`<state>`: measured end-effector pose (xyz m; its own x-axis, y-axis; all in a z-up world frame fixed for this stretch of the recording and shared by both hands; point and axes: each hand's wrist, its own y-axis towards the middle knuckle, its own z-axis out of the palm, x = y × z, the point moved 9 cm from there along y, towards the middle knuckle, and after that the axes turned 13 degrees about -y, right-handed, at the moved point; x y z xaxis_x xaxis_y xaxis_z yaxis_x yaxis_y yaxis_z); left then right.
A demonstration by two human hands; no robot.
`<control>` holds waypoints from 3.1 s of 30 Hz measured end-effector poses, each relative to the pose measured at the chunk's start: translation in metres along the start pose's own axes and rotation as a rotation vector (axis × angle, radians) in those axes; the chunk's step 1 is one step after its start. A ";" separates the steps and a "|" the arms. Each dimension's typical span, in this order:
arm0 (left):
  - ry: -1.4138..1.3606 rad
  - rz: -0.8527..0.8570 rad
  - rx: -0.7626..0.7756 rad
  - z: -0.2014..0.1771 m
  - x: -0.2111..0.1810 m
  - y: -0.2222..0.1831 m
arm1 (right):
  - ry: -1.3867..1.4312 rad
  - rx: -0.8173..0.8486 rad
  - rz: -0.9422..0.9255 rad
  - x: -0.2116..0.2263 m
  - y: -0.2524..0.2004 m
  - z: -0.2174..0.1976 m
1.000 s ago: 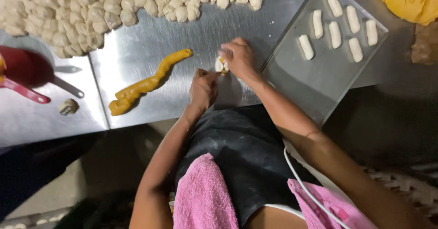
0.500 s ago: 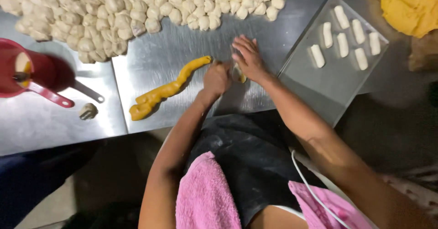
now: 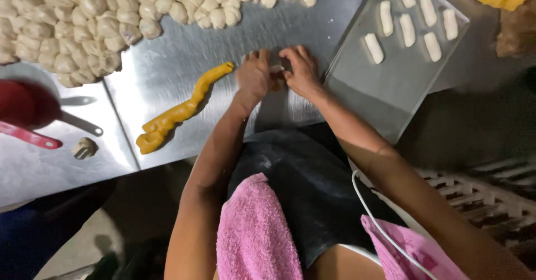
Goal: Rolling and portioning dough pieces onto a baking tray in a bakery production area.
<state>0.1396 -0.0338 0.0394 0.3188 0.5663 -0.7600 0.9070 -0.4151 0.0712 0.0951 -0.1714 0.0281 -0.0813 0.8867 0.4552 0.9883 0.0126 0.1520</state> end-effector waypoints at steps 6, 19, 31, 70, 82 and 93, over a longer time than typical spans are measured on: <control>-0.070 -0.031 0.241 0.022 0.028 -0.009 | 0.086 0.039 -0.157 0.002 0.004 0.006; -0.082 0.096 0.112 0.020 0.030 -0.032 | 0.037 0.092 -0.169 0.011 -0.010 0.015; 0.001 -0.006 0.125 -0.006 0.003 -0.034 | -0.012 0.061 -0.168 0.020 -0.019 0.014; -0.316 -0.191 -0.223 -0.200 0.069 -0.181 | -0.514 0.305 0.351 0.050 0.064 0.044; -0.492 -0.181 -0.022 -0.144 0.037 -0.143 | -0.182 0.013 0.346 0.078 -0.071 0.004; -0.419 0.073 0.222 -0.006 -0.077 -0.047 | 1.804 -0.057 0.524 -0.077 -0.129 -0.081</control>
<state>0.0739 -0.0537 0.0986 0.1998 0.2137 -0.9562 0.7913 -0.6107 0.0289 -0.0364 -0.2782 0.0445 0.1301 -0.6934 0.7087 0.9528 -0.1102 -0.2828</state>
